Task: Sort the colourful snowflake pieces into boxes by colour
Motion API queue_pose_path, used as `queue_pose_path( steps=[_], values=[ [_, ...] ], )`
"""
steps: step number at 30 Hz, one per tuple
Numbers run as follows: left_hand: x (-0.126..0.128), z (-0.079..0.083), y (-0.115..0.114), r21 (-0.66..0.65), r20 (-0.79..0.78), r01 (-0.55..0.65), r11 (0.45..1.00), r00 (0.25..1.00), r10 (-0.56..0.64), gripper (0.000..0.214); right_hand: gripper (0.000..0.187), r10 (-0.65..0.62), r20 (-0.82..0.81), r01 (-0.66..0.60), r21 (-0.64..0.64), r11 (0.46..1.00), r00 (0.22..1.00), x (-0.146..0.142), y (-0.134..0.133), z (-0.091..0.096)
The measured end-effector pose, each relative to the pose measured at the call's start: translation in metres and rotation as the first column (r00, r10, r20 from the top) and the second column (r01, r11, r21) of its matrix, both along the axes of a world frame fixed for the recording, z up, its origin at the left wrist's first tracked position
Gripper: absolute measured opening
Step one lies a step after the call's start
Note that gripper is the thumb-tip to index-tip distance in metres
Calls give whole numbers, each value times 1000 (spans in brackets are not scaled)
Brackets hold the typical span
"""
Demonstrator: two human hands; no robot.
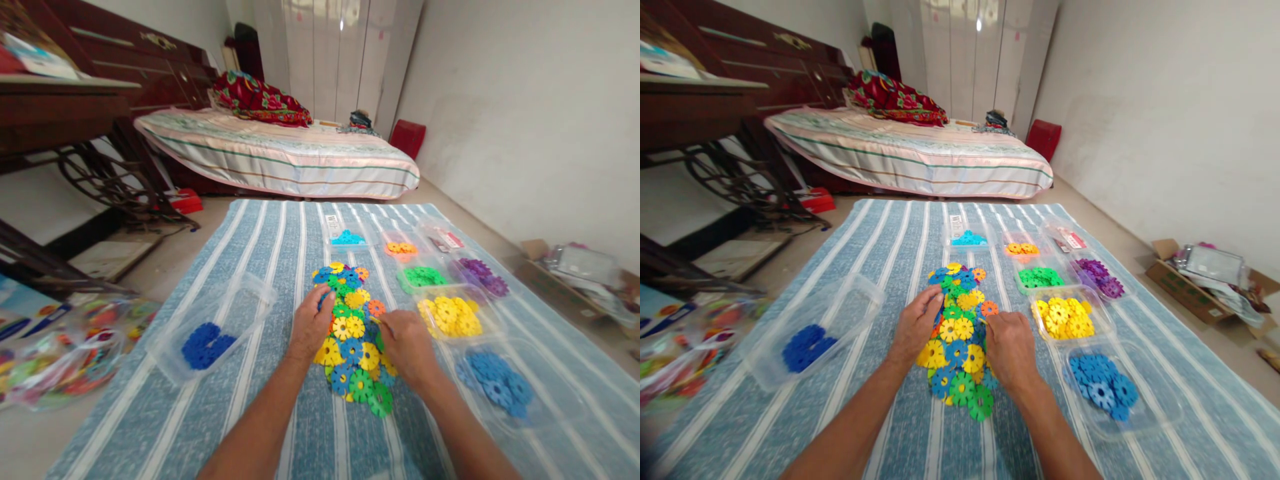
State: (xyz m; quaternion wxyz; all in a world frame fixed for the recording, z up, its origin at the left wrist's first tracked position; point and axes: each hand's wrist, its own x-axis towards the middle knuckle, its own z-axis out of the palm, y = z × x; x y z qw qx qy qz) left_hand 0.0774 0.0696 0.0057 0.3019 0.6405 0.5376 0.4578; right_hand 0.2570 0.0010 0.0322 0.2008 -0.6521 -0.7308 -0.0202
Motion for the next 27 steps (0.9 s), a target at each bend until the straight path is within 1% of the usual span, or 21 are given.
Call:
queue_pose_path(
  steps=[2, 4, 6, 8, 9, 10, 12, 14, 16, 18, 20, 22, 25, 27],
  values=[
    [1, -1, 0, -9, 11, 5, 1000, 1000, -5, 31, 27, -30, -1, 30, 80, 996, 1000, 11, -1, 6],
    [1, -1, -1, -13, 22, 7, 1000, 1000, -7, 31, 28, -119, 27, 112, 167, 979, 993, 27, -3, 16],
    [2, -1, -2, -16, 36, 13, 1000, 999, -12, 31, 29, -269, 75, 244, 242, 939, 960, 46, -5, 27],
    [3, 0, -3, -22, 53, 19, 1000, 998, -18, 31, 28, -400, 110, 355, 295, 887, 910, 60, -7, 36],
    [3, 0, -4, -25, 61, 20, 999, 998, -18, 31, 28, -429, 114, 378, 312, 872, 896, 63, -9, 38],
    [3, 0, -4, -28, 69, 18, 999, 998, -16, 31, 28, -425, 106, 373, 322, 870, 899, 64, -10, 39],
    [4, 1, -5, -33, 81, 16, 999, 997, -13, 31, 28, -339, 54, 304, 324, 896, 939, 55, -11, 35],
    [5, 2, -5, -41, 96, 13, 999, 995, -9, 31, 26, -187, -4, 181, 273, 945, 982, 38, -11, 28],
    [6, 2, -6, -54, 119, 4, 999, 993, 2, 32, 21, -49, -43, 55, 172, 984, 998, 17, -9, 21],
    [8, 2, -6, -71, 142, 3, 998, 990, 7, 34, 17, 50, -50, -48, 46, 998, 998, -1, -5, 14],
    [9, 3, -7, -83, 156, 5, 996, 988, 8, 34, 17, 94, -40, -96, -55, 994, 995, -13, -1, 10],
    [10, 4, -9, -94, 166, 5, 996, 986, 10, 35, 21, 110, -29, -113, -129, 985, 993, -18, 4, 6],
    [12, 5, -10, -104, 190, 9, 995, 982, 12, 35, 19, 125, -39, -130, -186, 974, 991, -19, 8, 2],
    [13, 6, -11, -114, 211, 14, 993, 977, 11, 36, 16, 135, -58, -144, -186, 972, 989, -18, 9, 0]
  ],
)
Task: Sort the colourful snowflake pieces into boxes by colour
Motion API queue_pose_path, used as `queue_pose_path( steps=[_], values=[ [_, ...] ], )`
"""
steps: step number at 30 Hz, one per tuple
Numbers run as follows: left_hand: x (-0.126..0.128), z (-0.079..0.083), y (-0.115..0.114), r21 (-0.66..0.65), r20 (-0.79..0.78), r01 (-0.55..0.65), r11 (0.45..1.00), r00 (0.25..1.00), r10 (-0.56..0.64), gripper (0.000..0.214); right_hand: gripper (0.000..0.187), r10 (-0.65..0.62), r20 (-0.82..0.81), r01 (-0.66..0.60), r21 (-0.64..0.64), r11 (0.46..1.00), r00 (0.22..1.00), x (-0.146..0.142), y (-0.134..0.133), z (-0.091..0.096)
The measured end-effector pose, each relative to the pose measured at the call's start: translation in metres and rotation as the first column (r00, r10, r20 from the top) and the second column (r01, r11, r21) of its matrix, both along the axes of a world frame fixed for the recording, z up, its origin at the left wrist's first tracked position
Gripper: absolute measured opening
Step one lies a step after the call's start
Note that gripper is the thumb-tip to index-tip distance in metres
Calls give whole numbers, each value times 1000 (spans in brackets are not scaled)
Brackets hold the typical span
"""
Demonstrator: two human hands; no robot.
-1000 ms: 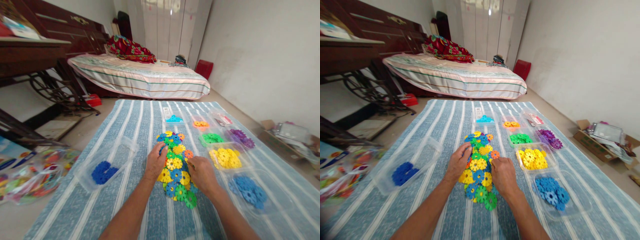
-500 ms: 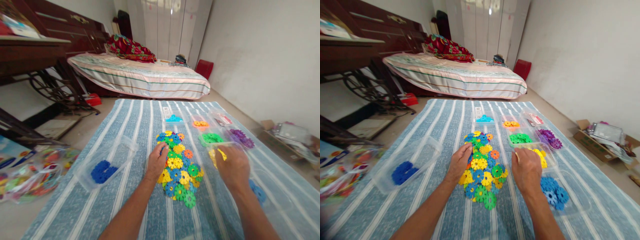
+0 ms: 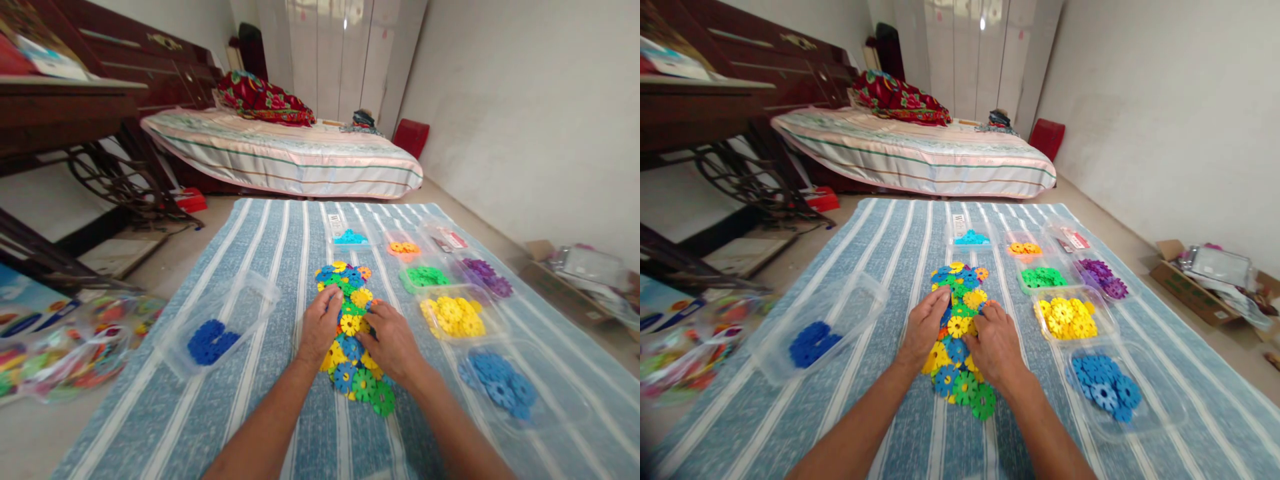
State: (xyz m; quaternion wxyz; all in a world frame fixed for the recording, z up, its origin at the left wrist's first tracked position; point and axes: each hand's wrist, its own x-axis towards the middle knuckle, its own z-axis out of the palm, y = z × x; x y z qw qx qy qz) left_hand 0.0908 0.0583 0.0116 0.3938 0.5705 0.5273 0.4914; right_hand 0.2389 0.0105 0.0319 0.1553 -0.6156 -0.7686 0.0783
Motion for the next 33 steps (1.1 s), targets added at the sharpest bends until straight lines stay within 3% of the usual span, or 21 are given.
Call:
queue_pose_path(
  steps=[3, 7, 13, 16, 19, 21, 22, 25, 28, 33],
  values=[
    [2, 1, -1, -21, 25, 7, 1000, 1000, -7, 38, 13, 12, -26, -11, 39, 999, 1000, -1, 0, -2],
    [2, 4, -2, -27, 48, 7, 1000, 999, -6, 37, 24, 17, -80, -3, 171, 985, 997, -4, -3, -7],
    [0, 4, -1, -42, 107, -18, 999, 994, 22, 39, 26, -43, -114, 89, 438, 895, 993, 15, -9, 2],
    [-1, 3, 0, -37, 131, -37, 999, 991, 42, 39, 28, -232, -17, 208, 512, 834, 973, 45, -15, 21],
    [-2, 1, 1, -31, 141, -48, 998, 989, 52, 38, 26, -498, 73, 368, 584, 724, 864, 75, -20, 38],
    [-3, 1, 1, -33, 146, -52, 998, 988, 57, 38, 24, -537, 67, 397, 599, 695, 841, 82, -23, 41],
    [-3, 0, 2, -35, 148, -54, 998, 987, 59, 38, 24, -506, 50, 384, 589, 712, 861, 80, -23, 39],
    [-4, 0, 3, -36, 147, -58, 998, 987, 62, 39, 24, -304, -7, 269, 485, 832, 953, 58, -23, 26],
    [-6, 0, 4, -27, 147, -69, 997, 986, 73, 40, 22, -151, -48, 158, 334, 929, 987, 26, -22, 14],
    [-10, 0, 7, -16, 126, -128, 992, 984, 129, 39, 13, -70, -48, 77, 173, 982, 996, -10, -17, 8]
  ],
)
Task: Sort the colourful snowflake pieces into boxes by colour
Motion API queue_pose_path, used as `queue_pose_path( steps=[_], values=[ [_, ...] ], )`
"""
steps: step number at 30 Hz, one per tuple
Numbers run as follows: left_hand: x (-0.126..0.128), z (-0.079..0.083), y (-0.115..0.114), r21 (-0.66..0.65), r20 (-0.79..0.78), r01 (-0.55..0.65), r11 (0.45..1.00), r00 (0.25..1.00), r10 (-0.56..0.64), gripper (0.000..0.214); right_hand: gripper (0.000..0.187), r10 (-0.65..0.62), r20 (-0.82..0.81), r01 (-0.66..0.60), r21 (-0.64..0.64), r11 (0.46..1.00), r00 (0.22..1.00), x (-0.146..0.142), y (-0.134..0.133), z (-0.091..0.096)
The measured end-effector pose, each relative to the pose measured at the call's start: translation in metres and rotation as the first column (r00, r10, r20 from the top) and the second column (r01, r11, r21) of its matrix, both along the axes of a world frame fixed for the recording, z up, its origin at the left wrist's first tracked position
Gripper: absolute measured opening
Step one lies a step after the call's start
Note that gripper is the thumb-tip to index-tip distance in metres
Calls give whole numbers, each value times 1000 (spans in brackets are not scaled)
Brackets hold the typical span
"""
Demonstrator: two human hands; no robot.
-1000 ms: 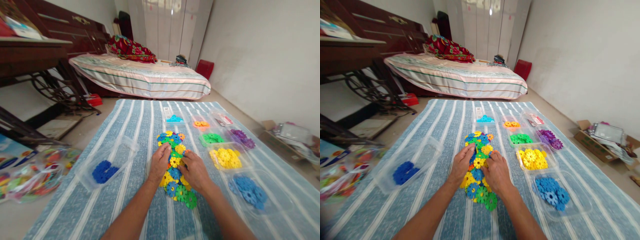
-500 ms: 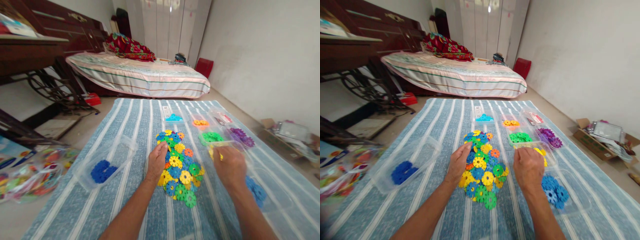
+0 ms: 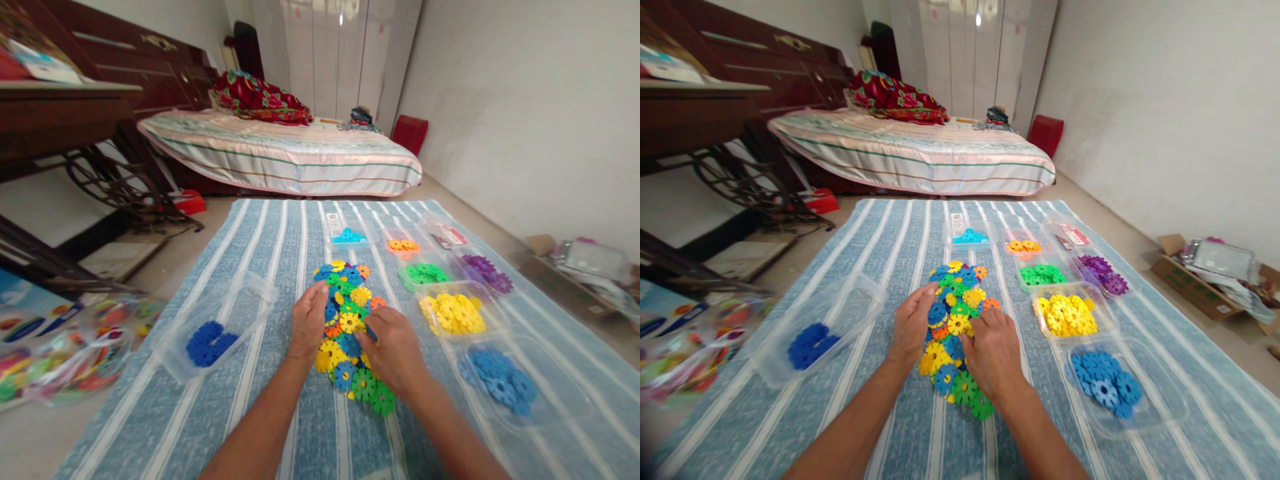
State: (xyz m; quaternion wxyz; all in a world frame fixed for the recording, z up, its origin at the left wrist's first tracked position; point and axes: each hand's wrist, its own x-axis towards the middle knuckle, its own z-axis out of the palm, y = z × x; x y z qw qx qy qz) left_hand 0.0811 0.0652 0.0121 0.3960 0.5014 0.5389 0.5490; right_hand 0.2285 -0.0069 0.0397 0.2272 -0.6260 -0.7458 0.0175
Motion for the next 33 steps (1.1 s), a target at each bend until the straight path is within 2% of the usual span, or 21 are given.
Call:
queue_pose_path(
  steps=[6, 10, 15, 18, 22, 25, 27, 30, 32, 33],
  values=[
    [-1, -1, 1, -8, 25, -29, 1000, 999, 30, 40, 18, 7, 47, -3, -98, 995, 999, -16, 10, -1],
    [-1, -2, 1, -31, 70, -39, 999, 997, 42, 39, 16, -1, 70, 8, -98, 995, 998, -19, 13, -4],
    [0, -4, 2, -49, 101, -38, 998, 994, 43, 39, 12, 19, 25, -19, 20, 1000, 999, -17, 12, -11],
    [0, -5, 2, -41, 115, -33, 999, 993, 37, 40, 19, 64, -22, -61, 120, 991, 998, -12, 11, -15],
    [-1, -7, 2, -35, 119, -18, 999, 993, 22, 40, 26, 45, -40, -32, 267, 963, 998, 6, 9, -9],
    [-2, -9, 2, -32, 104, -7, 999, 995, 11, 40, 28, -58, 13, 51, 326, 944, 998, 36, 5, 8],
    [-2, -10, 3, -30, 62, -5, 1000, 998, 7, 39, 28, -207, 86, 164, 359, 919, 975, 60, 1, 20],
    [-1, -13, 3, -17, -34, -11, 1000, 999, 11, 31, 26, -471, 157, 368, 432, 823, 868, 91, -6, 32],
    [0, -16, 3, 11, -131, -6, 1000, 991, 7, 27, 27, -528, 154, 413, 458, 787, 835, 98, -9, 34],
    [1, -16, 3, 33, -194, -2, 999, 981, 8, 26, 28, -510, 143, 402, 454, 795, 848, 97, -11, 33]
  ],
)
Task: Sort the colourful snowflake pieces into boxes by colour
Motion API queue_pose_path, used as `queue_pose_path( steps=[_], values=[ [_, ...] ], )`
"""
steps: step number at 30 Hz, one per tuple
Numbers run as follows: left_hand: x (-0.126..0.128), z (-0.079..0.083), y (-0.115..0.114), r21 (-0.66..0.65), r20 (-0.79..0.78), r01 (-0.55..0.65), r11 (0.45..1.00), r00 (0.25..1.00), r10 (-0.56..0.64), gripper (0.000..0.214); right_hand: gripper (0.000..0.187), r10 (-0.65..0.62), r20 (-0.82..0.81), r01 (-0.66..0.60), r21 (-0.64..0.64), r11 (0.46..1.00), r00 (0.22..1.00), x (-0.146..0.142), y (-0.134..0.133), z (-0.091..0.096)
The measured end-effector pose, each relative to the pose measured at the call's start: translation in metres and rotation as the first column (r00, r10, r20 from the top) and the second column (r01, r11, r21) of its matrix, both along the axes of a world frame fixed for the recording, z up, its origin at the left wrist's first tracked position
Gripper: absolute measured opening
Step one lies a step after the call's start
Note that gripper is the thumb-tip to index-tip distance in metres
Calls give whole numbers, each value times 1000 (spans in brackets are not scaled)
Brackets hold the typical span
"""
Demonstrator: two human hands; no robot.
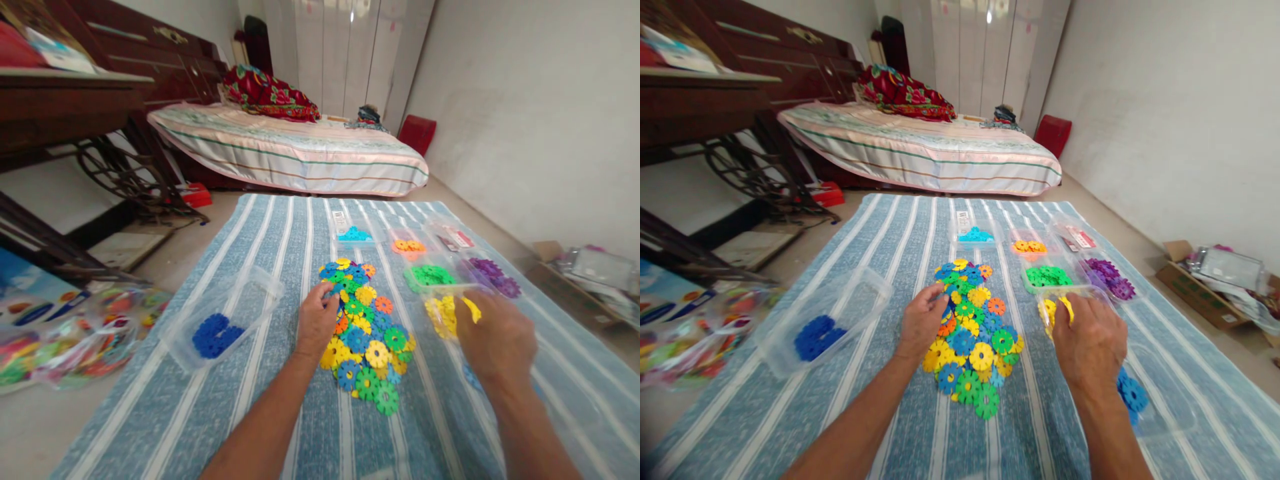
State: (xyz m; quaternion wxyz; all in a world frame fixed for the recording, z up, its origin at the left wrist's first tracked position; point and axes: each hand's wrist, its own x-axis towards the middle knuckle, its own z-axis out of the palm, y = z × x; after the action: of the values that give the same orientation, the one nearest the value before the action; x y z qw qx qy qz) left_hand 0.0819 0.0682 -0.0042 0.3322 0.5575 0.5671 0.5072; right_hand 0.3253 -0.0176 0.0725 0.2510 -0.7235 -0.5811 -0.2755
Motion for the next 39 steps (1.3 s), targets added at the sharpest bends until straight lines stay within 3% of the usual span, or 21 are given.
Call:
queue_pose_path(
  steps=[3, 7, 11, 14, 20, 26, 32, 36, 39],
  values=[
    [0, 0, -1, 78, -240, 27, 997, 971, -7, 27, 29, 177, -77, -181, -44, 982, 981, -20, -2, -8],
    [-1, 5, -3, 82, -478, 61, 995, 878, -15, 24, 25, 376, -226, -411, -134, 902, 899, -56, -4, -23],
    [-1, 8, -2, 39, -586, 108, 993, 808, -65, 19, 22, 449, -318, -518, -182, 836, 835, -74, -5, -33],
    [0, 9, -1, 32, -606, 129, 991, 791, -83, 20, 22, 455, -347, -535, -183, 825, 820, -74, -4, -36],
    [-2, 9, -1, 58, -526, 110, 992, 848, -63, 16, 23, 407, -356, -491, -187, 851, 841, -66, 0, -41],
    [-7, 7, 1, 51, -313, 99, 994, 947, -78, 6, 26, 361, -392, -430, -101, 897, 846, -51, 10, -56],
    [-10, 15, 3, -40, -93, 85, 996, 992, -89, 13, 26, 378, -489, -443, -20, 896, 786, -46, 14, -74],
    [-9, 26, 2, -87, 67, 42, 995, 997, -37, 17, 24, 373, -609, -456, 21, 890, 700, -49, 13, -81],
    [-12, 38, 2, -110, 83, 26, 994, 996, -17, 20, 25, 361, -655, -459, 25, 888, 664, -50, 13, -83]
  ],
)
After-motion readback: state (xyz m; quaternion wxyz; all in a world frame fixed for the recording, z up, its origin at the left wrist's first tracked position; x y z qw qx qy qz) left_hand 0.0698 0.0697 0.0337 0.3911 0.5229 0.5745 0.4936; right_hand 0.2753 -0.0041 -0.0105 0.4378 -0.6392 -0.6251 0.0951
